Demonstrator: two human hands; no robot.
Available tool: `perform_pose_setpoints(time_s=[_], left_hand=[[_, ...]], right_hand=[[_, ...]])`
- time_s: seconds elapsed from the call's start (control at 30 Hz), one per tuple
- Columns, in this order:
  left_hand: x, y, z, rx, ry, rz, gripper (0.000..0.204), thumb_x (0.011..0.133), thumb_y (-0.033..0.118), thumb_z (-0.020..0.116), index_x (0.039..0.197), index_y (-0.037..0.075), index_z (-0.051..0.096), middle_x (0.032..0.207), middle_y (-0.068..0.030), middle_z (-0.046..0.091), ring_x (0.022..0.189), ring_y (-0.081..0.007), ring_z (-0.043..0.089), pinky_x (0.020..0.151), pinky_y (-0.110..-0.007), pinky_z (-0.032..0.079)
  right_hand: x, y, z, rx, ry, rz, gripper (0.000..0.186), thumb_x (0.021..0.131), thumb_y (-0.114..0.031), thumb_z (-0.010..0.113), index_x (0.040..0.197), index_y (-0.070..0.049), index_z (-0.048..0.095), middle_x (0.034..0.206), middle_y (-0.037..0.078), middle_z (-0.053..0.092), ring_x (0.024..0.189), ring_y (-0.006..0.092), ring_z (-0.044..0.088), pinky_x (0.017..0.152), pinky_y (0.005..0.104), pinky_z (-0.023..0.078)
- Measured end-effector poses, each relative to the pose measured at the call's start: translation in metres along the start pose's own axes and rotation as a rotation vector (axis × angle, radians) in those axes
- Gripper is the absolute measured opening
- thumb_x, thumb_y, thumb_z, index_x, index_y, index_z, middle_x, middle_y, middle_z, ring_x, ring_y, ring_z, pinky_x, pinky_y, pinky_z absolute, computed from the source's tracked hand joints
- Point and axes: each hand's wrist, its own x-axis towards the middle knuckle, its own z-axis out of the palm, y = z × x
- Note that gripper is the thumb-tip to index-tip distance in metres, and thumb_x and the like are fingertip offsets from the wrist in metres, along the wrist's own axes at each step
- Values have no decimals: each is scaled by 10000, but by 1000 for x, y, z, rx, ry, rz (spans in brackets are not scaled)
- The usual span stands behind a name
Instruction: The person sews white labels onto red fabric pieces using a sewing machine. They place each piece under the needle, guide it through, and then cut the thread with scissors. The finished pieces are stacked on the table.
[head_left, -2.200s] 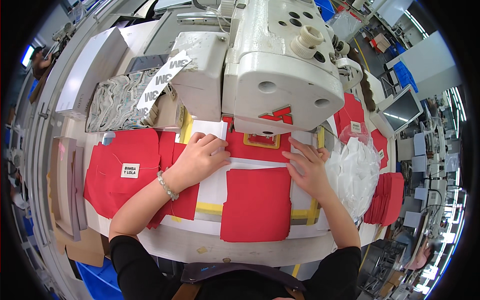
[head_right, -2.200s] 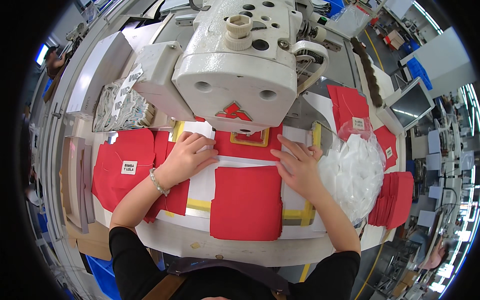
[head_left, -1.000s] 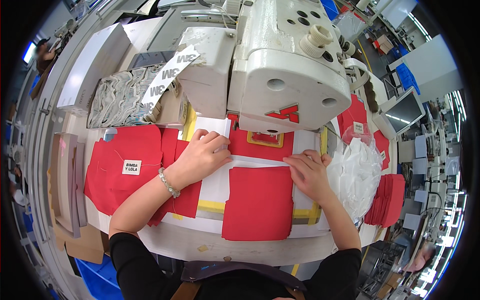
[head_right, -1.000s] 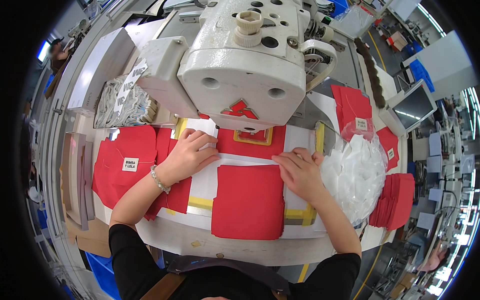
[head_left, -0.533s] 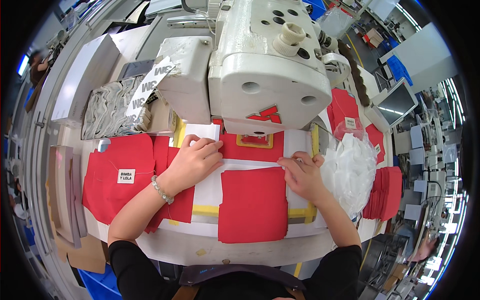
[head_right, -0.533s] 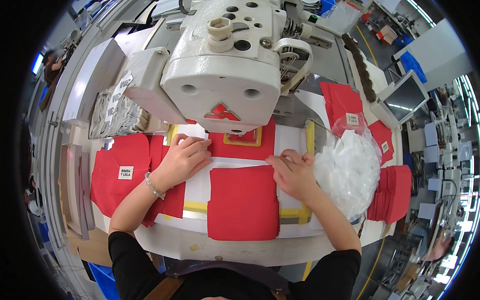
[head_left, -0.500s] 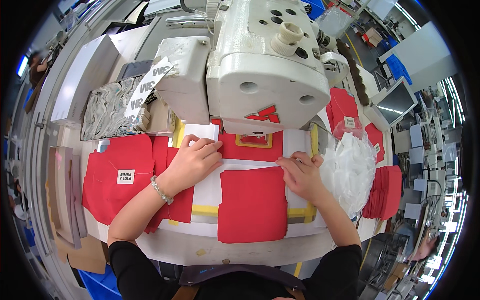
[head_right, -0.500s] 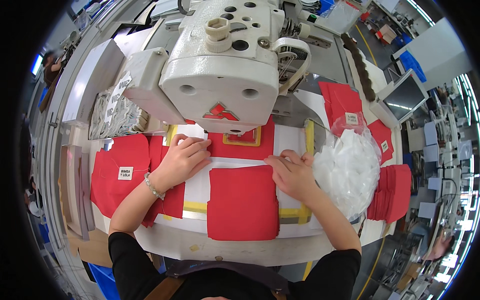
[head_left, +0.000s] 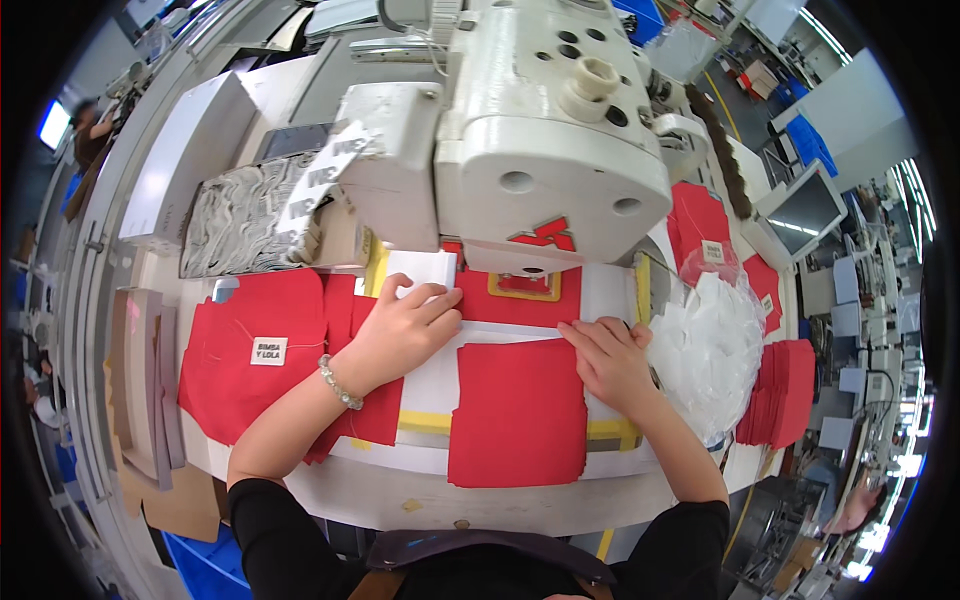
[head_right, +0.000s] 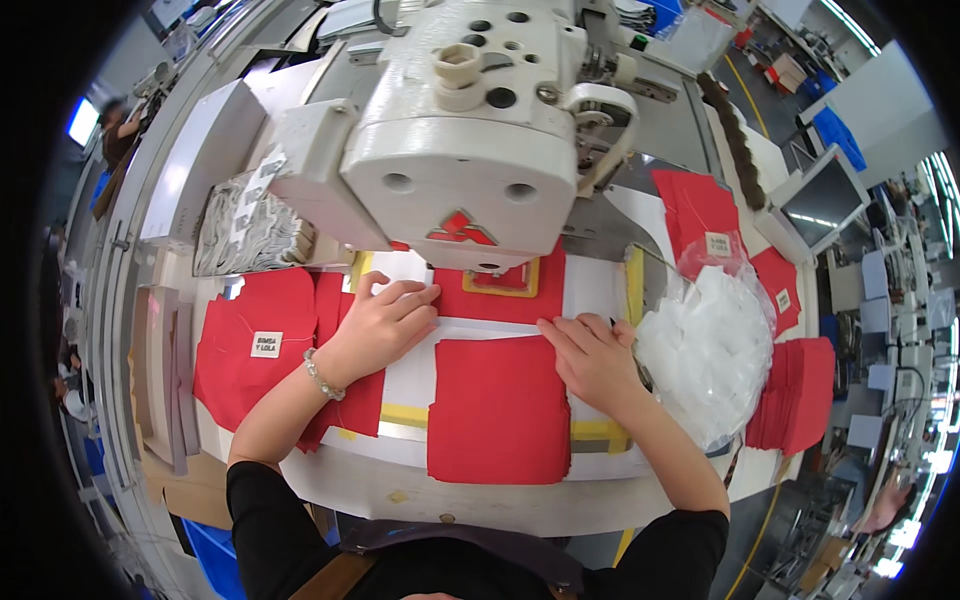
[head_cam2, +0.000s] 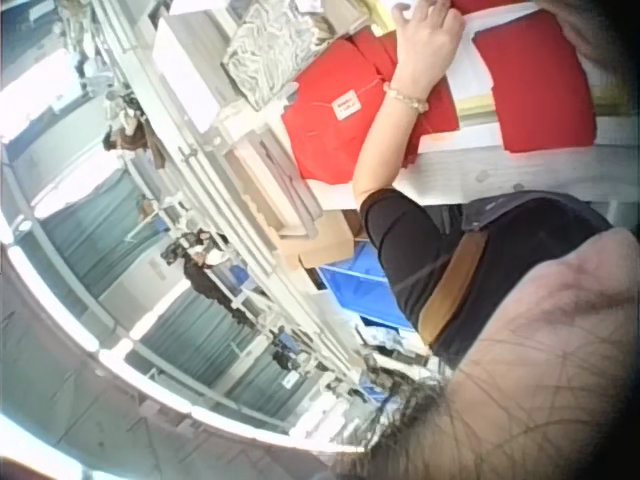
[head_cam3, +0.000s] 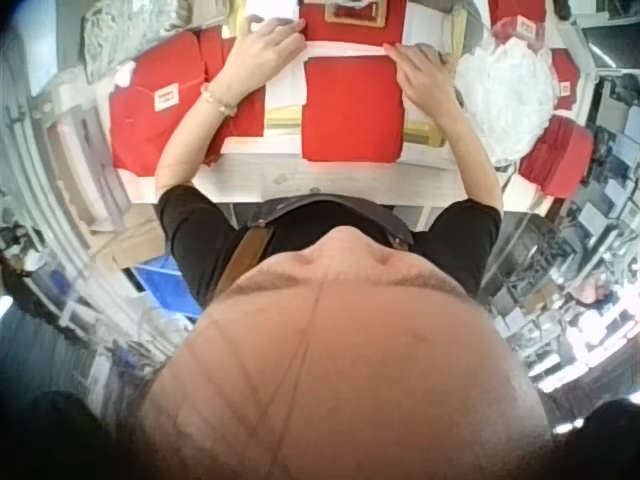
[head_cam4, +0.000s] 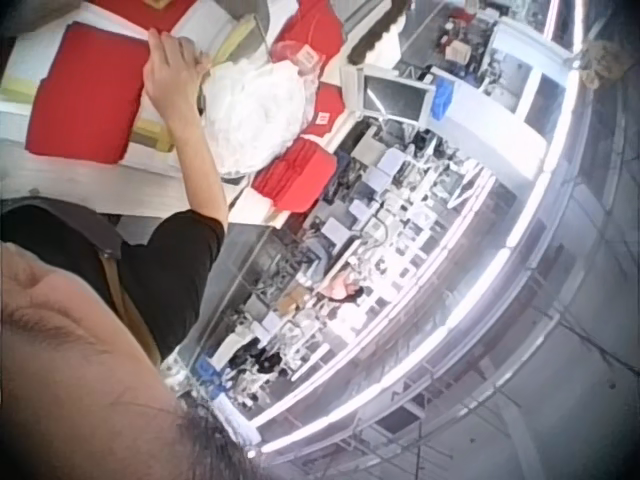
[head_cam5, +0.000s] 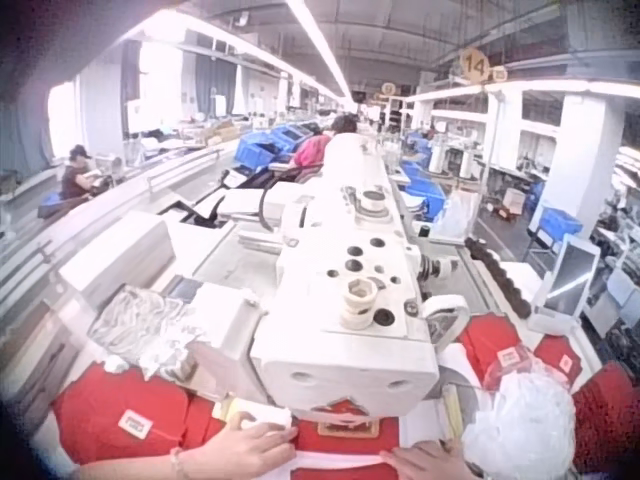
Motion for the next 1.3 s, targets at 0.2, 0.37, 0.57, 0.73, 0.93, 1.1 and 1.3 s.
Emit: perform_pose_setpoints(time_s=[0.2, 0.37, 0.57, 0.73, 0.93, 1.1, 1.3], left_hand=[[-5, -1, -1, 42, -9, 38, 144, 822, 187, 712, 898, 97, 630, 1151, -31, 665, 1029, -155, 610, 873, -370, 426], [2, -20, -29, -20, -82, -38, 134, 842, 179, 688, 899, 65, 647, 995, -46, 680, 931, -181, 620, 798, -346, 463], [-3, -117, -67, 173, 151, -412, 175, 787, 96, 656, 960, 70, 651, 913, -96, 610, 931, -300, 580, 839, -399, 445], [-3, -155, -60, 133, 82, -513, 307, 806, 122, 639, 1112, 109, 627, 1094, -78, 579, 1086, -289, 530, 942, -408, 393], [9, -166, -43, 306, -66, -513, 358, 719, 135, 707, 1068, 139, 630, 1050, -45, 554, 1080, -250, 522, 919, -373, 383], [14, -161, -36, 342, -51, -512, 150, 685, 4, 672, 785, 115, 671, 954, -49, 554, 1049, -241, 538, 888, -371, 410], [15, -136, -84, -70, 195, -649, 199, 709, -90, 629, 810, 66, 701, 901, -62, 570, 786, -216, 583, 707, -335, 478]], right_hand=[[0, -3, -2, 24, -24, 22, 467, 739, -92, 675, 1202, -151, 665, 1108, -46, 639, 965, 147, 567, 819, 383, 290], [-3, -3, -2, 16, -48, 29, 488, 752, -93, 675, 1235, -153, 646, 1131, -34, 636, 994, 156, 564, 822, 402, 283], [-2, -5, -4, 19, -46, 21, 489, 756, -104, 669, 1242, -149, 638, 1129, -33, 626, 993, 154, 563, 833, 399, 277], [-4, -6, -4, 11, -48, 33, 481, 756, -101, 668, 1234, -145, 642, 1126, -33, 625, 987, 148, 563, 843, 398, 276], [-4, -7, -4, 10, -35, 35, 475, 757, -92, 668, 1228, -147, 647, 1120, -35, 627, 984, 144, 565, 849, 395, 278], [-2, -8, -6, 33, -35, 45, 457, 762, -95, 674, 1215, -147, 655, 1108, -37, 631, 984, 145, 568, 844, 391, 281], [2, -7, -13, 8, -13, 19, 394, 758, -107, 691, 1150, -145, 681, 1083, -44, 636, 975, 146, 577, 815, 387, 289]])
